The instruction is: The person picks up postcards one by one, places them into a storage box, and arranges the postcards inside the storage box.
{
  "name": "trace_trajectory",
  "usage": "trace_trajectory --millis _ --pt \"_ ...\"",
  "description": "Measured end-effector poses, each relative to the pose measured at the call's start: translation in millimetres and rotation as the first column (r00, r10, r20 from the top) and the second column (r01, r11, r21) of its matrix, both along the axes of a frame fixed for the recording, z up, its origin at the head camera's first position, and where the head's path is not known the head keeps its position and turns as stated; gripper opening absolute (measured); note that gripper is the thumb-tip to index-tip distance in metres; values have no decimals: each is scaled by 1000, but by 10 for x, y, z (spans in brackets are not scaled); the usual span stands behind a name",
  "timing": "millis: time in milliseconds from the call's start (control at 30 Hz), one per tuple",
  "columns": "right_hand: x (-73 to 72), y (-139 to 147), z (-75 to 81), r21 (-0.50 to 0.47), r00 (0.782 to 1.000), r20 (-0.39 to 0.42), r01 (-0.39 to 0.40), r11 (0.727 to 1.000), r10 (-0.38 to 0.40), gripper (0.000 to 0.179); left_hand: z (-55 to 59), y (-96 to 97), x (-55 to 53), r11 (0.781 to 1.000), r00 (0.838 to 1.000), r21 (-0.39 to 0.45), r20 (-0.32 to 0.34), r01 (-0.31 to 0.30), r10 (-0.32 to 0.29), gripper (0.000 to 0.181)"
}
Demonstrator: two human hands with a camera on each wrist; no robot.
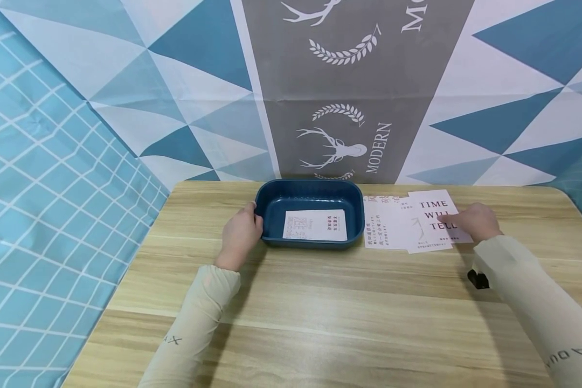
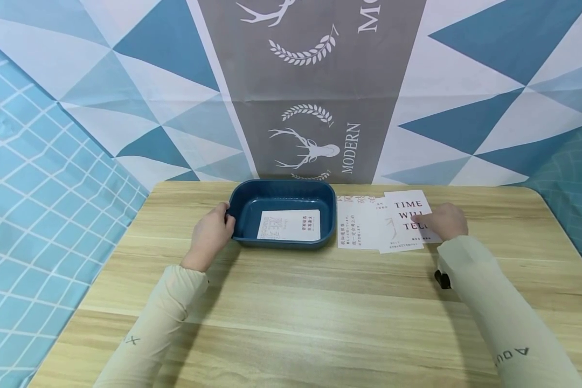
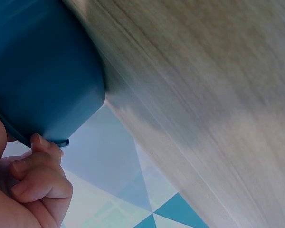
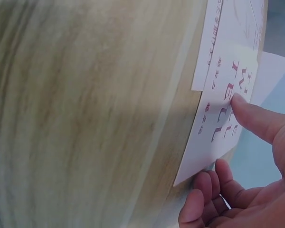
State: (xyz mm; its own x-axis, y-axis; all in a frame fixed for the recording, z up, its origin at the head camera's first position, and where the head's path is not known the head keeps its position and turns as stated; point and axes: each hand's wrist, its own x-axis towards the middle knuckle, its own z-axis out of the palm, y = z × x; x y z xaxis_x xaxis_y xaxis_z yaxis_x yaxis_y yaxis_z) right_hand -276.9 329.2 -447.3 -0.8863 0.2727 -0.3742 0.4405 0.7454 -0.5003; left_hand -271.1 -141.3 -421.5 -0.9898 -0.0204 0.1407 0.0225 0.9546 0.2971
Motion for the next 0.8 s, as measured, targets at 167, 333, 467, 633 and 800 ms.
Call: trace_trajectory --millis 167,333,467,633,800 --pt "-2 3 28 4 1000 13 4 1000 -4 50 -5 0 -3 1000 1000 -4 -12 3 -3 37" --pt "4 -3 38 -28 1000 -27 5 1000 -6 52 -8 -4 -6 1000 1000 -5 -8 3 -3 37" --pt "-6 -4 14 -64 999 -29 30 997 -32 60 -8 -2 -8 1000 1000 -6 10 0 0 38" --pt "-22 -12 -34 -126 993 -51 101 987 -108 63 -8 2 -9 1000 1000 -4 16 -1 1 38" --pt "-29 -16 -37 -197 973 -89 194 961 -214 59 -4 7 -4 1000 1000 0 13 -2 2 38"
